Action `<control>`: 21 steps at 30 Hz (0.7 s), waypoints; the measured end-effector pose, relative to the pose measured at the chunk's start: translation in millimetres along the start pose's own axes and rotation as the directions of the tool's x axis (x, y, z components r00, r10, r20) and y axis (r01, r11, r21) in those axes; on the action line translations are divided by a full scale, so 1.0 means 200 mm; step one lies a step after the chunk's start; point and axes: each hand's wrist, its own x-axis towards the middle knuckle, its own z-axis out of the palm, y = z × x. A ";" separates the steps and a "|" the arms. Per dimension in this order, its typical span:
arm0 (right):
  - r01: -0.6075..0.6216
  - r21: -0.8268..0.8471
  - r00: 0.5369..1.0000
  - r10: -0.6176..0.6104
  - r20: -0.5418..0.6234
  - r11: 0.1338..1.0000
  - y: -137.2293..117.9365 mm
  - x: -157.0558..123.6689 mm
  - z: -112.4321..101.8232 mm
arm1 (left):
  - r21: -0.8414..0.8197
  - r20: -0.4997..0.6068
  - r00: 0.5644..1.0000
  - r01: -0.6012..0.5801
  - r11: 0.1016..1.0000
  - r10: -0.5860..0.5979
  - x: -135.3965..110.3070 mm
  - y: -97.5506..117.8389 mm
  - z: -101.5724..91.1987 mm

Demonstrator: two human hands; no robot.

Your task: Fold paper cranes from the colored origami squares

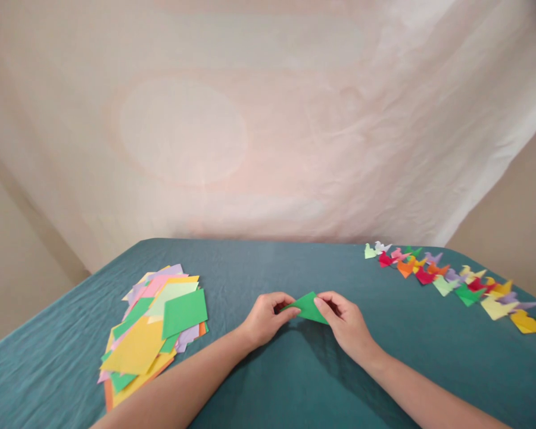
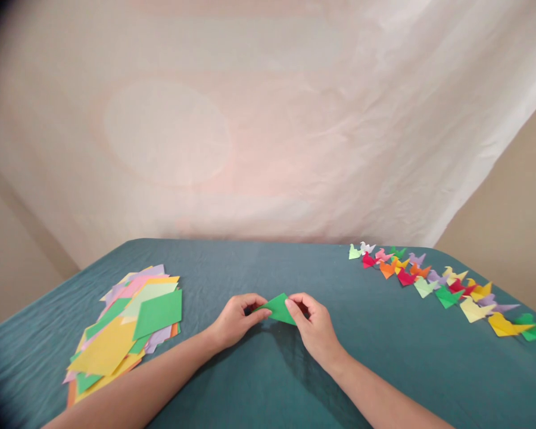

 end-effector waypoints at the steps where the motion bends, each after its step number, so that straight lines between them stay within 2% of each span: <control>1: -0.006 0.004 1.000 0.006 -0.005 1.000 0.00 0.00 0.00 | -0.006 0.001 1.000 0.005 1.000 -0.005 0.00 0.00 0.00; 12: -0.035 0.042 0.997 0.038 -0.069 0.998 0.02 0.02 -0.01 | -0.045 -0.013 0.998 0.066 0.997 -0.066 0.01 0.01 0.00; 18: -0.028 0.064 1.000 0.028 0.008 0.998 0.01 0.02 0.00 | -0.072 -0.030 0.996 0.086 0.994 -0.089 0.01 -0.02 0.00; 21: -0.024 0.007 0.999 0.024 0.035 1.000 -0.01 0.01 -0.01 | -0.105 -0.033 0.994 0.097 0.990 -0.101 0.01 -0.03 0.01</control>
